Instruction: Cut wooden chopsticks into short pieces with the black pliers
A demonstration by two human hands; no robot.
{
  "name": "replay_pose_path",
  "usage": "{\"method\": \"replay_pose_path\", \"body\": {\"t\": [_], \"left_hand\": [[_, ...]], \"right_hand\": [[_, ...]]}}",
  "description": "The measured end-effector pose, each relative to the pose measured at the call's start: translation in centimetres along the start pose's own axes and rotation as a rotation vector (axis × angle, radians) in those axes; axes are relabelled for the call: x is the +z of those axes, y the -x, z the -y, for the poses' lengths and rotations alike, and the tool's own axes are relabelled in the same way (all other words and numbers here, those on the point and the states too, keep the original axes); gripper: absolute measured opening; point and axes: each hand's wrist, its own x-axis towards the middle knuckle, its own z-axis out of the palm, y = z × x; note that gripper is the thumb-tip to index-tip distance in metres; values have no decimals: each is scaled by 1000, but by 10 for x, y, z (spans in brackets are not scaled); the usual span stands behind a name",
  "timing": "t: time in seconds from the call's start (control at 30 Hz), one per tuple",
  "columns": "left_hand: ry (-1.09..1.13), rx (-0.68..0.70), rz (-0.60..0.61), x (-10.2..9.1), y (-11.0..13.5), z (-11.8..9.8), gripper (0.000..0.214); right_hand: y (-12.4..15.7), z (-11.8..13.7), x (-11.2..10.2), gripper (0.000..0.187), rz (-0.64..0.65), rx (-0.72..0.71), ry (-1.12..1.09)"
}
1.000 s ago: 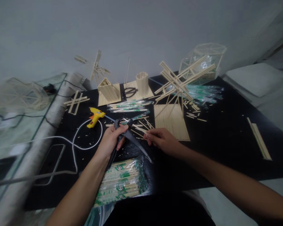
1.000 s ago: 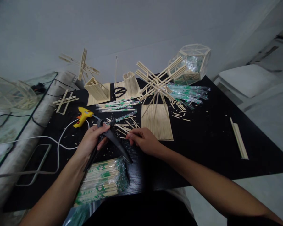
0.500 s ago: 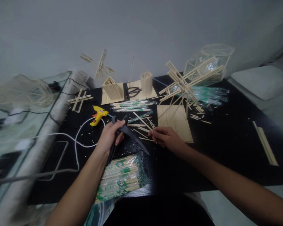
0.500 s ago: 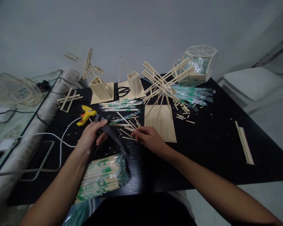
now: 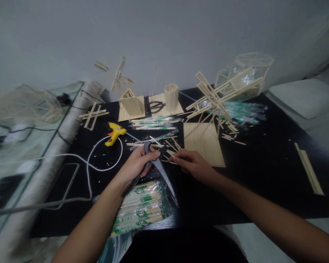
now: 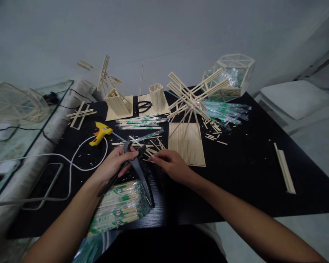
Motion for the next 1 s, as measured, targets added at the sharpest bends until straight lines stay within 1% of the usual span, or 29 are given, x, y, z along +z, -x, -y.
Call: {"method": "replay_pose_path", "body": {"t": [0.07,0.2,0.3,0.43,0.53,0.7,0.9,1.0], "left_hand": [[31,16,-35,1,0,0,32],[131,73,-108,1,0,1,30],[146,66,-93,0,0,-1,29],[74,11,-31,3,3,-4,33],[36,-7,6,4,3,-4,34],[13,-33,-34,0,1,1,26],[-59,-91,-9,-4,1,4,30],[-56,-93,-18,-4,1,2,34]], "right_hand": [[0,2,-1,26,-13,-50,48],[1,6,-3,25,-18,-53,20],[3,8,-2,23,-42,-71,-52],[4,9,0,26,-63,-45,-165],[6,10,1,26,-97,-77,-178],[11,11,2,24,-151,-162,-154],[14,10,4,21,-151,-190,-212],[14,11,4,21,-127,-170,-272]]}}
